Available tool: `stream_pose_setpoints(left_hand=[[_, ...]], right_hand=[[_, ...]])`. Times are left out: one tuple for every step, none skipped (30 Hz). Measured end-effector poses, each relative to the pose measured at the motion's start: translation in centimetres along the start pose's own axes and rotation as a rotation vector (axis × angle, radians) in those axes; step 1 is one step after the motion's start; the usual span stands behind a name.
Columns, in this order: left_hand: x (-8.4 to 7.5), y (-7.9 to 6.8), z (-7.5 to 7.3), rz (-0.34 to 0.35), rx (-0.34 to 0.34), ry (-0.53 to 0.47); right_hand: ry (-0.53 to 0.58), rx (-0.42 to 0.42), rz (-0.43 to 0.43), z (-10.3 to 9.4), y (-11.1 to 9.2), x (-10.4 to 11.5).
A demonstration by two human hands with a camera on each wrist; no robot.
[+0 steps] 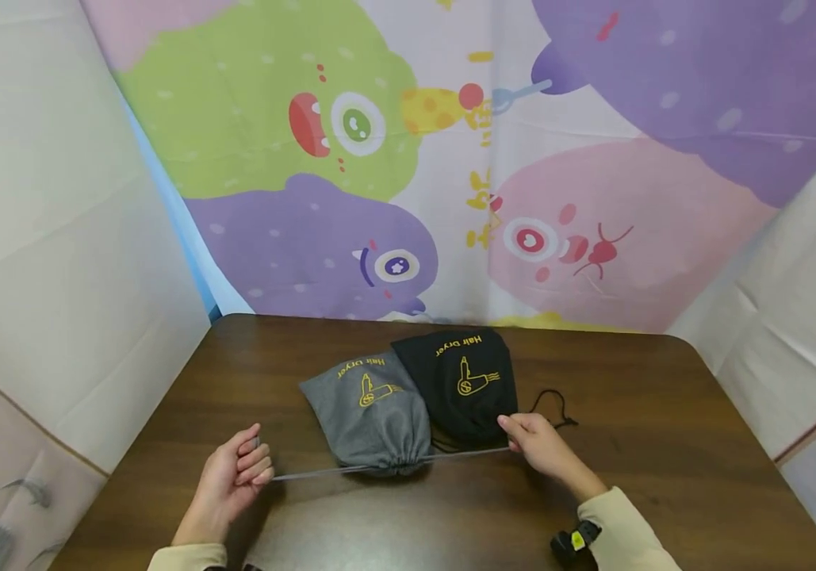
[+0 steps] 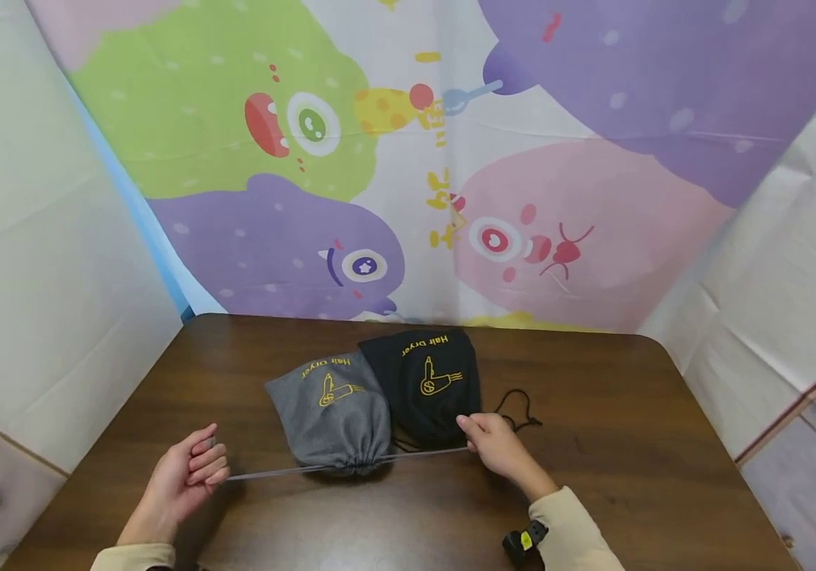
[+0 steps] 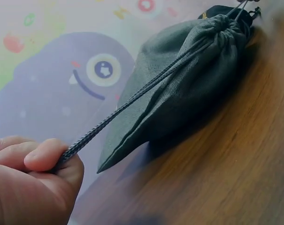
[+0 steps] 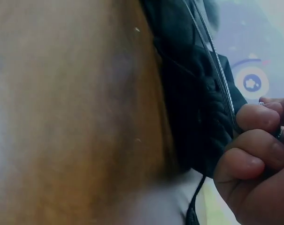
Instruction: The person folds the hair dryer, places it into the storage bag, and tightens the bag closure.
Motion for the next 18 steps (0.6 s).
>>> stream_pose_setpoints(left_hand=[[0.0,0.0,-0.1,0.001,0.000,-0.005],[0.0,0.1,-0.1,0.007,-0.001,-0.004],[0.0,0.1,-0.1,0.018,-0.006,0.003],[0.0,0.2,-0.1,0.032,-0.014,0.019],[0.0,0.3,-0.1,0.047,-0.029,0.041],[0.0,0.4,-0.1,0.065,-0.051,0.070],[0.0,0.5,-0.2,0.082,-0.079,0.106],[0.0,0.6,-0.2,0.096,-0.115,0.144],[0.0,0.6,-0.3,0.107,-0.154,0.179],[0.0,0.6,-0.4,0.116,-0.194,0.214],[0.0,0.7,-0.5,0.123,-0.235,0.247],[0.0,0.7,-0.5,0.127,-0.275,0.277],[0.0,0.7,-0.6,0.134,-0.310,0.304],[0.0,0.8,-0.6,0.140,-0.344,0.325],[-0.1,0.8,-0.5,0.147,-0.371,0.341],[-0.1,0.9,-0.5,0.155,-0.394,0.358],[-0.2,1.0,-0.4,0.164,-0.412,0.377],[-0.2,1.1,-0.2,0.174,-0.427,0.394]], right_hand=[[0.009,-0.015,0.029,-0.3,0.1,-0.1],[0.024,-0.028,0.057,-0.5,0.1,-0.2],[0.041,-0.038,0.083,-0.7,0.2,-0.3],[0.054,-0.052,0.103,-0.8,0.3,-0.4],[0.067,-0.065,0.117,-0.9,0.3,-0.4],[0.079,-0.077,0.127,-1.0,0.3,-0.4],[0.093,-0.084,0.133,-1.0,0.3,-0.5],[0.107,-0.086,0.137,-1.0,0.3,-0.5],[0.120,-0.082,0.138,-1.0,0.3,-0.5],[0.131,-0.075,0.134,-0.9,0.2,-0.4],[0.138,-0.063,0.126,-0.9,0.2,-0.4],[0.139,-0.050,0.114,-0.8,0.1,-0.3],[0.137,-0.037,0.101,-0.8,0.1,-0.3],[0.129,-0.025,0.085,-0.7,0.1,-0.2],[0.121,-0.015,0.069,-0.7,0.1,-0.1],[0.112,-0.010,0.051,-0.7,0.1,0.0],[0.106,-0.007,0.036,-0.6,0.2,0.1],[0.104,-0.007,0.025,-0.6,0.2,0.2]])
Point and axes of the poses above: each hand's wrist, its own y-axis towards the middle knuckle, its own z-axis out of the palm, x = y × z, the point moved 6 cm from there along y, towards the middle knuckle, and after that the axes turned 10 degrees about -x, right-handed, at the moved point
